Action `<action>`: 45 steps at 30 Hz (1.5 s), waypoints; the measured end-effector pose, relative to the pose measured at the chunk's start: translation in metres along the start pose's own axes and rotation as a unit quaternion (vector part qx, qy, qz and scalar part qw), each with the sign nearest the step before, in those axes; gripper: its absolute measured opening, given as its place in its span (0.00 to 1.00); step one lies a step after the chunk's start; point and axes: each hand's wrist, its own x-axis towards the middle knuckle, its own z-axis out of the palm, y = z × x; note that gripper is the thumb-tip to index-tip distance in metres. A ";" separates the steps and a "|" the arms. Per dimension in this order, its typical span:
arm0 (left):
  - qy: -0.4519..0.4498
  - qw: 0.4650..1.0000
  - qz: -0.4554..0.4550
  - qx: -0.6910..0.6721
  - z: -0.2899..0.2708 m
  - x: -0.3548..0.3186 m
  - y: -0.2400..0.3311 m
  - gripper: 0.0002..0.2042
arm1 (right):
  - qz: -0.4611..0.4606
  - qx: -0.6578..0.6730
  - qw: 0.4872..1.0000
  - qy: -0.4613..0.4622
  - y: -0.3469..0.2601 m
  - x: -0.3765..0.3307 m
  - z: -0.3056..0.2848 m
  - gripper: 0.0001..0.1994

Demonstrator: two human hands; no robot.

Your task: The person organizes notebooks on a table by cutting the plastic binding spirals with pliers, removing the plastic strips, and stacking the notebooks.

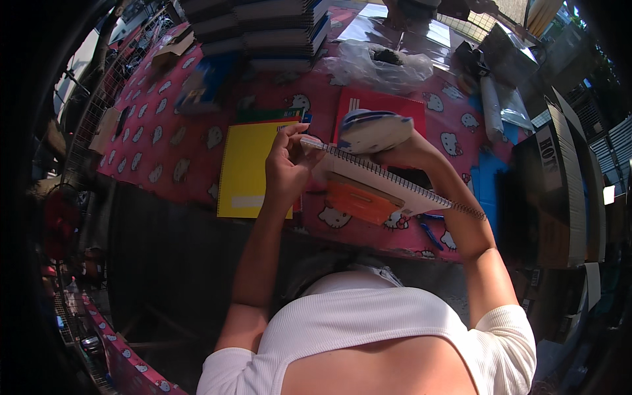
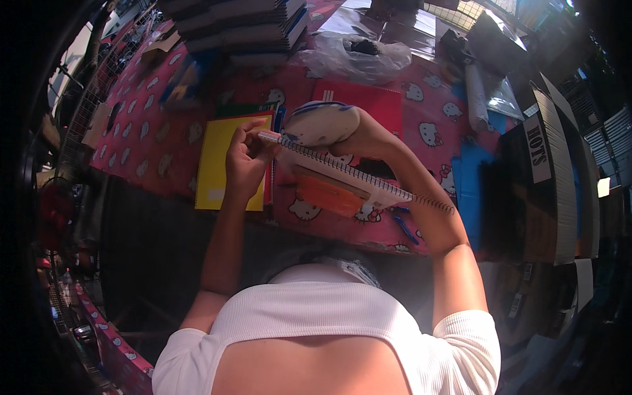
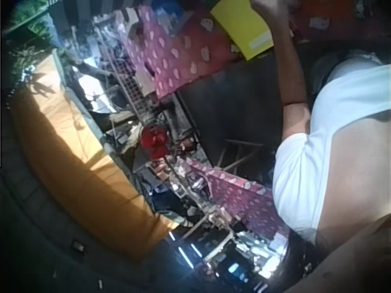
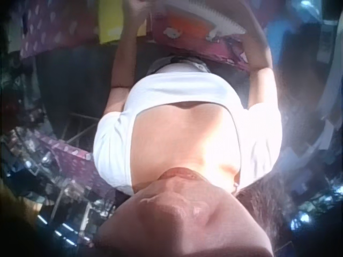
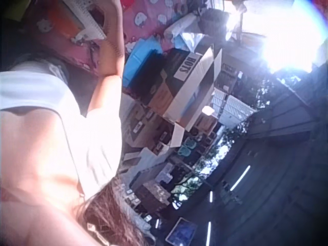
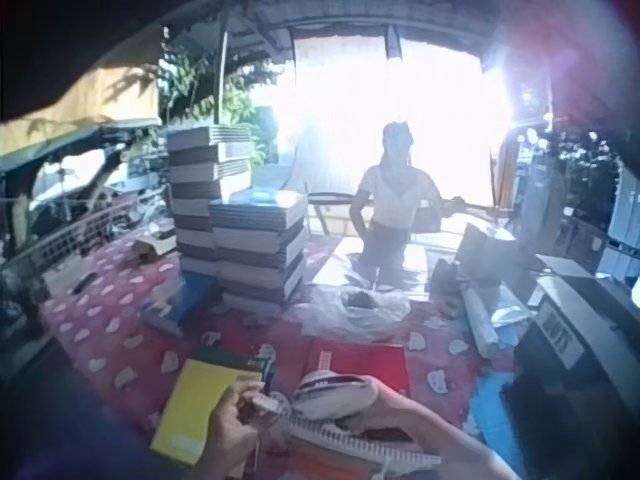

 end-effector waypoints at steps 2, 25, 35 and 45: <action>-0.005 1.000 0.003 -0.007 0.002 0.003 0.001 0.18 | 0.018 -0.200 0.979 0.029 0.008 0.014 -0.007 0.27; -0.179 0.954 -0.099 -0.218 -0.016 0.038 -0.034 0.10 | 0.240 -0.461 0.817 0.251 0.129 -0.219 0.044 0.24; -0.139 0.970 -0.020 -0.198 0.048 0.043 0.001 0.08 | 0.171 -0.379 0.804 0.426 0.164 -0.225 0.049 0.16; -0.116 0.980 0.152 -0.057 0.065 0.028 0.031 0.07 | 0.288 -0.294 0.860 0.300 0.091 -0.221 0.086 0.27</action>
